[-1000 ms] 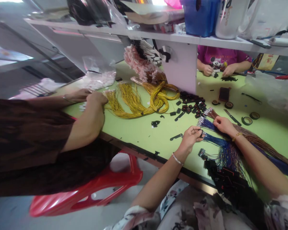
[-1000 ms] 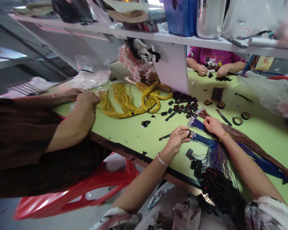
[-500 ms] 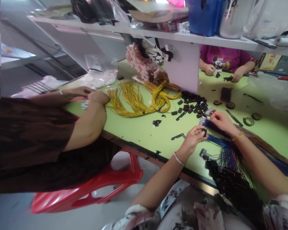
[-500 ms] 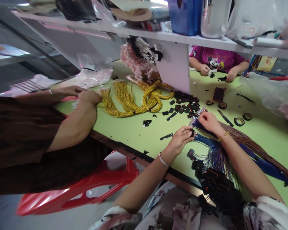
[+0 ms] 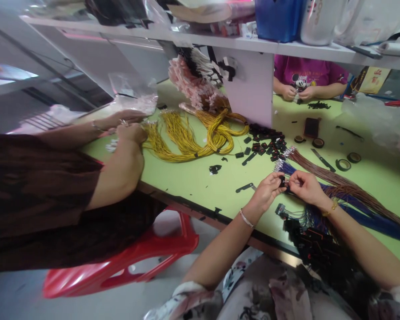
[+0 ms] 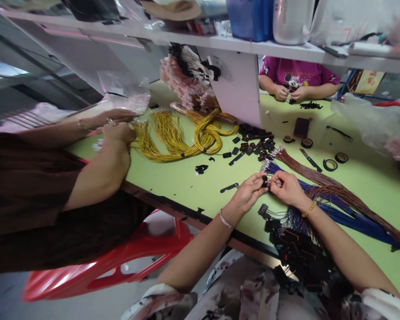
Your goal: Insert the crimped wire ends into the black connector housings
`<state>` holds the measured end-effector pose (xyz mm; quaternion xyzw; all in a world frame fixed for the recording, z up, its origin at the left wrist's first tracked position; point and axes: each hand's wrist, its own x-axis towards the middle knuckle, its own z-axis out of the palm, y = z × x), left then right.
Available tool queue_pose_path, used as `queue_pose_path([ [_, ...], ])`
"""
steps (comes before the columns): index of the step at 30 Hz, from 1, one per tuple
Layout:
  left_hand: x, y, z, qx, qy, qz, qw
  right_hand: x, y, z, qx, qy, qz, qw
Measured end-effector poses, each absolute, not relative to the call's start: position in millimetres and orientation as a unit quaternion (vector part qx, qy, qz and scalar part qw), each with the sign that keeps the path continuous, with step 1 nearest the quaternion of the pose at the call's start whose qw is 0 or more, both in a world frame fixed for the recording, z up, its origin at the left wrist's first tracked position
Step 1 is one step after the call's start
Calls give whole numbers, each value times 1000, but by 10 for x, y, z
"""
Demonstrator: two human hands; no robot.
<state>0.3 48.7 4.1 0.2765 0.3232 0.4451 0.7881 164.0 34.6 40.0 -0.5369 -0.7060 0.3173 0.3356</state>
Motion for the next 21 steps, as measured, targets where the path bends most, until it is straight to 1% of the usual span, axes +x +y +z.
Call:
queue_pose_path([
  [10, -3, 486, 38, 281, 327, 443, 786, 1624, 335, 351, -549, -735, 232, 323],
  [17, 54, 429, 41, 305, 372, 455, 749, 1594, 325, 285, -546, -747, 215, 314],
  [21, 77, 407, 65, 308, 396, 455, 736, 1626, 324, 312, -524, -762, 231, 302],
])
